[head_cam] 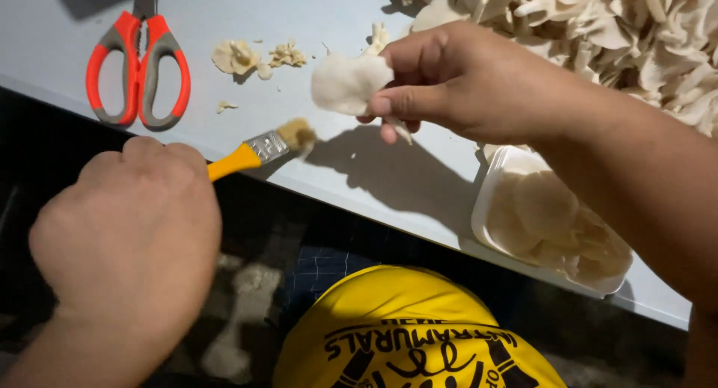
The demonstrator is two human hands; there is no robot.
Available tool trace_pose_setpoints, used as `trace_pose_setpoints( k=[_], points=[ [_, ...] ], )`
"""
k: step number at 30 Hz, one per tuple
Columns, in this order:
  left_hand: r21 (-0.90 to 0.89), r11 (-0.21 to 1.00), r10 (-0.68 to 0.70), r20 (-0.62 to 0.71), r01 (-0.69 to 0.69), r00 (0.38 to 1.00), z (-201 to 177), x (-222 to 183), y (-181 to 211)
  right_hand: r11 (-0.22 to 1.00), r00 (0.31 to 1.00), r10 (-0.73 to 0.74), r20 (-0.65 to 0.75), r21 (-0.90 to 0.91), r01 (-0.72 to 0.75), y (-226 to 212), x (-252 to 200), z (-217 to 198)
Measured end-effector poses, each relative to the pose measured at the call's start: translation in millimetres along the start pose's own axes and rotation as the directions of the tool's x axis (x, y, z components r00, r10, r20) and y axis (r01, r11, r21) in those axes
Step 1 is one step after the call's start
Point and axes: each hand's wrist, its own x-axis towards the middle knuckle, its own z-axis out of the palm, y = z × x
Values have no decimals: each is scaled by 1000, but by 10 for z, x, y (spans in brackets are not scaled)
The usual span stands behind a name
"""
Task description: Cleaning oyster mushrooms with a brush and packing them into foam trays
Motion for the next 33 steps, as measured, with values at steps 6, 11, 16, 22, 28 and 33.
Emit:
trace_pose_setpoints(
  k=[6,11,16,22,28,33],
  points=[
    [-170,985,35,173,-5,984,-161,-94,-223,989,989,133,-56,-62,-137,-9,11,19],
    [20,1000,10,24,-10,1000,-186,-3,-38,997,999,-46,12,60,45,72,-13,79],
    [1,995,98,185,-99,978,-355,23,-162,998,991,68,-114,0,-68,-5,-109,-31],
    [-62,998,8,-87,-14,996,-303,-32,-43,983,998,-44,36,182,37,210,-71,31],
    [-44,999,-8,-75,5,997,-240,13,7,996,996,83,-40,32,-81,47,-195,71],
    [9,1000,7,-45,-6,999,-271,41,12,1000,1000,-25,4,2,25,162,-175,71]
  ],
)
